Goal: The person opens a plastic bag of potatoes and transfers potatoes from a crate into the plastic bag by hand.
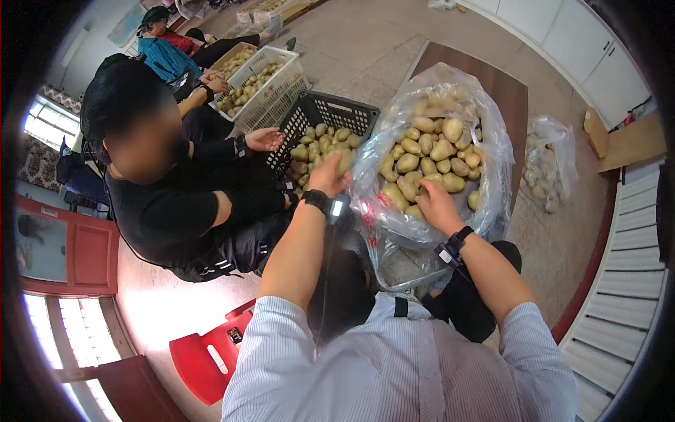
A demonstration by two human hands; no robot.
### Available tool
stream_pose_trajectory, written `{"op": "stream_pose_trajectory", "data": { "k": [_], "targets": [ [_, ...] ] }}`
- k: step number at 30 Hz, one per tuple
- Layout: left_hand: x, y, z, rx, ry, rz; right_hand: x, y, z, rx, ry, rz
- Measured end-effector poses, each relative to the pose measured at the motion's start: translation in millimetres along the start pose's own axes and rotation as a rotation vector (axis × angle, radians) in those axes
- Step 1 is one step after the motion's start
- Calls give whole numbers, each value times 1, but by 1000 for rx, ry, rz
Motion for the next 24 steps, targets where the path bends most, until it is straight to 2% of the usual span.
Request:
{"op": "stream_pose_trajectory", "data": {
  "k": [4, 8, 11, 14, 15, 16, 17, 19, 21, 23, 24],
  "targets": [
    [-2, -16, -30, 134, 48, 12, -19, 5, 8, -19, 152, -132],
    [9, -4, -47, 215, 69, 23, -22, -2, 16, -30, 164, -148],
    [10, -3, -61, 358, 116, 96, -26, -8, 15, -29, 232, -83],
    [4, -23, -81, 309, 97, 117, -28, -11, 13, -89, 314, 11],
    [-2, -58, -104, 206, -327, 208, -27, -12, 14, -101, 322, 38],
    [-9, -89, -125, 174, -860, 345, -26, -13, 15, -110, 330, 64],
    [-16, -116, -146, 196, -1251, 520, -26, -13, 15, -91, 330, 59],
    [16, -48, -82, 333, -1749, 552, -19, -16, 15, -67, 306, 109],
    [45, 21, -11, 310, -2052, 675, -12, -19, 13, -52, 222, 172],
    [7, -57, -52, 58, -1686, 838, -19, -17, 4, -79, 239, 193],
    [15, -44, -44, 103, -948, 530, -20, -17, 1, -51, 240, 185]
  ]
}}
Point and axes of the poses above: each hand's wrist, its own y-axis away from the middle knuckle, its own z-axis out of the palm, x = y × z, the point moved 7 cm from there along -y, towards the middle knuckle, and after that the axes turned 2 degrees about y, right-handed, at the moved point
